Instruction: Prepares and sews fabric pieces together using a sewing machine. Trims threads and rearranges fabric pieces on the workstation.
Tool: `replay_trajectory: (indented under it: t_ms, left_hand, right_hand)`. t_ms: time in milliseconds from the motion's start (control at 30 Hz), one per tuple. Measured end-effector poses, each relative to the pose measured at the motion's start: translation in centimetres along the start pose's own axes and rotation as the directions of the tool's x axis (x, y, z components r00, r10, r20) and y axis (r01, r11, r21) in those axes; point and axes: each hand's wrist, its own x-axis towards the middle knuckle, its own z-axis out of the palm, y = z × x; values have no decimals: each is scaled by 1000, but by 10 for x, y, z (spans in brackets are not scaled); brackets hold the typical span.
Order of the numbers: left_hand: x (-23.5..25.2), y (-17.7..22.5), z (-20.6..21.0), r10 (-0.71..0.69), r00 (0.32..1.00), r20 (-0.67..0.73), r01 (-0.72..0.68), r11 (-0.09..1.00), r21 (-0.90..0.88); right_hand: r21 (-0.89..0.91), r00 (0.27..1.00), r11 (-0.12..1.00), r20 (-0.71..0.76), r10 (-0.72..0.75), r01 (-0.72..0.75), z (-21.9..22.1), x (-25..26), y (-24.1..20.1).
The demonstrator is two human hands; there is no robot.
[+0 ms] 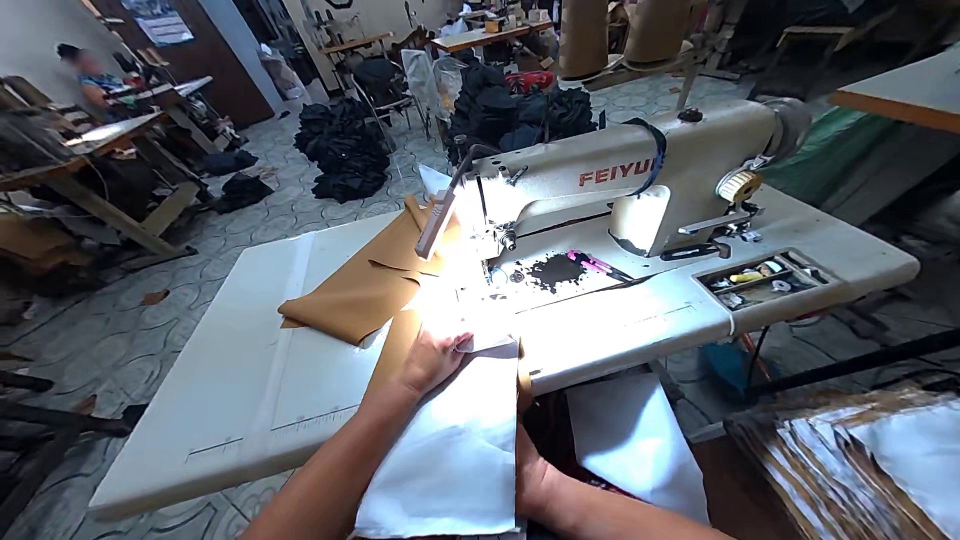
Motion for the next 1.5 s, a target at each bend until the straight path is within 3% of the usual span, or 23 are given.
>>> replay_trajectory:
  t_ms: [67, 133, 167, 267, 333, 367, 467, 567, 667, 767, 900, 967, 1000, 1067, 1200, 1267, 1333, 1367, 1467, 1500]
  left_hand:
    - [-4, 0, 3, 21, 1000, -20, -21, 1000, 1]
    - [-5, 4, -3, 6, 1000, 17, -6, 1000, 2]
    - [-4, 8, -8, -20, 997, 76, 20, 1000, -7]
    - [4, 25, -33, -153, 939, 309, 168, 986, -22]
    - [7, 33, -42, -195, 903, 382, 216, 976, -11]
    - [6, 36, -45, -193, 908, 371, 212, 977, -11]
    - [-5, 29, -36, -24, 993, 114, 20, 999, 29]
    - [-10, 25, -31, 41, 999, 11, -41, 997, 64]
    - [-12, 28, -34, 3, 987, 164, -9, 999, 36]
    - [-16, 33, -38, -98, 909, 406, 128, 991, -46]
    - [-18, 35, -36, -177, 870, 460, 233, 970, -66]
    - [-1, 55, -50, -301, 772, 560, 380, 925, -26]
    - [6, 62, -54, -358, 724, 590, 433, 901, 16]
    - [7, 60, -47, -390, 734, 556, 437, 898, 52]
    - [3, 44, -24, -374, 795, 478, 390, 918, 71]
    - [8, 43, -22, -397, 768, 503, 410, 908, 89]
    - [13, 42, -20, -413, 748, 519, 421, 901, 110]
    - [15, 41, -20, -416, 735, 536, 421, 899, 120]
    - [26, 44, -25, -405, 697, 592, 398, 905, 150]
    - [30, 46, -27, -402, 675, 619, 391, 906, 162]
  right_hand:
    - [-48, 995, 995, 57, -84, 87, 0, -5, -1]
    - [-79, 974, 996, 226, -10, 29, -2, -8, -3]
    - [-53, 950, 998, 308, 45, -30, -4, -8, -3]
    - [-22, 938, 995, 333, 100, -98, -2, -7, -2]
    - [33, 914, 982, 374, 159, -185, -7, -5, -5]
    - [21, 921, 987, 363, 144, -162, -7, -5, -5]
    - [-37, 957, 997, 279, 82, -74, -1, -8, -2]
    - [-9, 960, 998, 272, 69, -70, -2, -6, -3]
    - [-49, 955, 997, 290, 64, -52, 0, -5, -1]
    - [-27, 916, 994, 386, 108, -106, -6, -5, -4]
    - [-26, 963, 999, 270, -18, 25, -1, -14, 1]
    - [19, 955, 999, 293, 37, -44, 2, -16, 2]
    - [82, 923, 985, 368, 112, -152, 4, -15, 3]
    - [84, 881, 973, 448, 155, -214, 3, -14, 3]
    - [26, 823, 981, 549, 145, -190, -9, -8, 0]
    - [-3, 803, 986, 580, 137, -166, -13, -6, -1]
    - [-29, 847, 996, 524, 91, -89, -10, -9, 1]
    - [-18, 830, 992, 546, 117, -127, -12, -8, 0]
    - [19, 633, 911, 725, 271, -412, -34, 10, -15]
    - [50, 603, 879, 746, 283, -475, -39, 11, -17]
